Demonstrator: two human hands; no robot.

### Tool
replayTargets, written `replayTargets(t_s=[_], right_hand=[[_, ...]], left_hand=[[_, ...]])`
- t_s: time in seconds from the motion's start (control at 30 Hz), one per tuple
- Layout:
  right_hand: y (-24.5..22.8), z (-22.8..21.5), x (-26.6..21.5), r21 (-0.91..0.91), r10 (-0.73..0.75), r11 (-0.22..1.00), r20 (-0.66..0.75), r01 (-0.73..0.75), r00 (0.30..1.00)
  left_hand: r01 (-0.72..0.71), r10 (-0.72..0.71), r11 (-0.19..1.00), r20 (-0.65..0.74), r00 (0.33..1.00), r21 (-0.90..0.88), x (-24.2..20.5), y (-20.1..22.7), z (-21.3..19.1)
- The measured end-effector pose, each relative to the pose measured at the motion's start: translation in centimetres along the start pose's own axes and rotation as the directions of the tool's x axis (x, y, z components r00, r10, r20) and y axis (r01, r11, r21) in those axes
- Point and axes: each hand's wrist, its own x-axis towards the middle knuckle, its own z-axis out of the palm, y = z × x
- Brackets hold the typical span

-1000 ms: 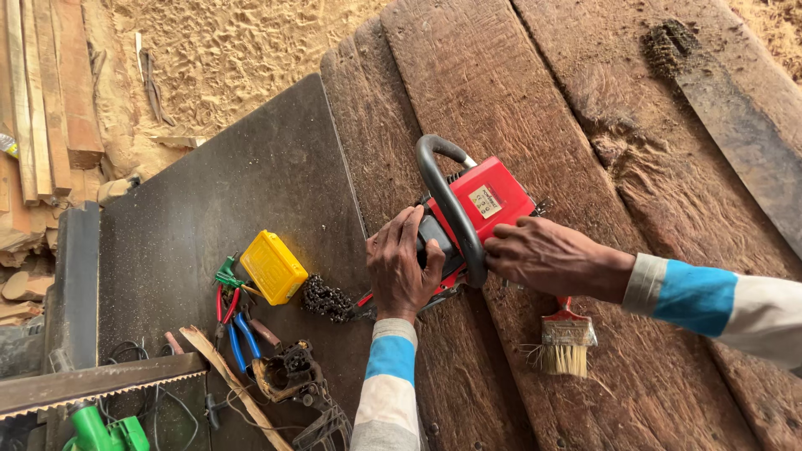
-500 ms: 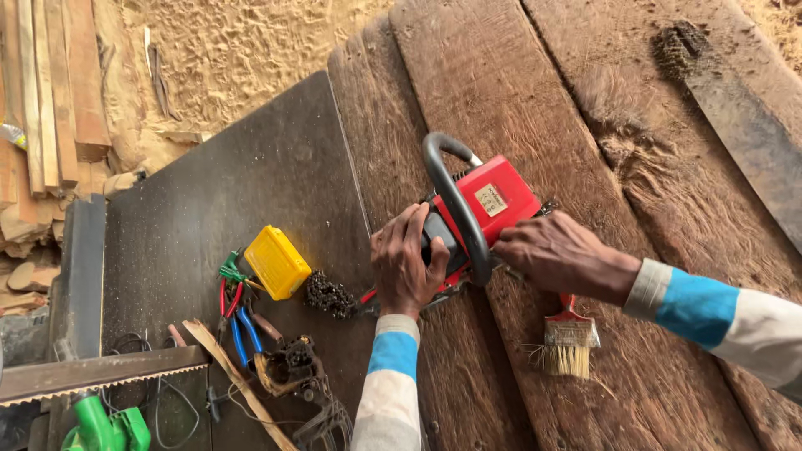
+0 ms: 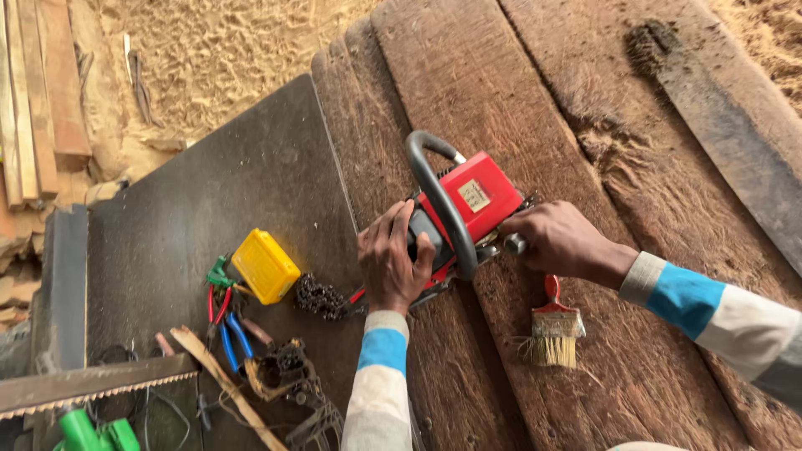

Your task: The person cleans a red chainsaw by brushing off sawdust and debris from the engine and body, then uses a T-wrench to loosen and tighten bolts on the chainsaw's side cover.

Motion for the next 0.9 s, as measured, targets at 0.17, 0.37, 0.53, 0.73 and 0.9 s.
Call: replayTargets(t_s=[0.17,0.37,0.53,0.73,0.9], right_hand=[[-0.1,0.6,-0.6,-0.005,-0.068,0.998,-0.132,0.067,0.989],[1.4,-1.2,-3.8,0.272,0.351,0.910,-0.101,-0.314,0.931],[0.5,2.2,-5.3,0.560,0.541,0.707,-0.035,-0.432,0.840],[0.6,5.1,-6.0,0.751,0.548,0.570,-0.046,-0.333,0.835],[1.8,4.8,-6.6,0.616,0.584,0.672,-0.102,-0.410,0.805]], left_hand=[[-0.009,0.009,1.000,0.014,1.000,0.002,0.1,-0.1,-0.3],[-0.008,0.007,0.999,0.015,1.000,0.040,0.4,0.0,-0.4],[-0.002,0.002,1.000,0.036,0.999,0.012,0.2,-0.1,-0.3],[-0.003,0.002,1.000,0.029,1.000,0.031,0.1,-0.2,-0.2],[-0.012,0.011,1.000,0.022,1.000,0.012,0.2,-0.1,-0.1]])
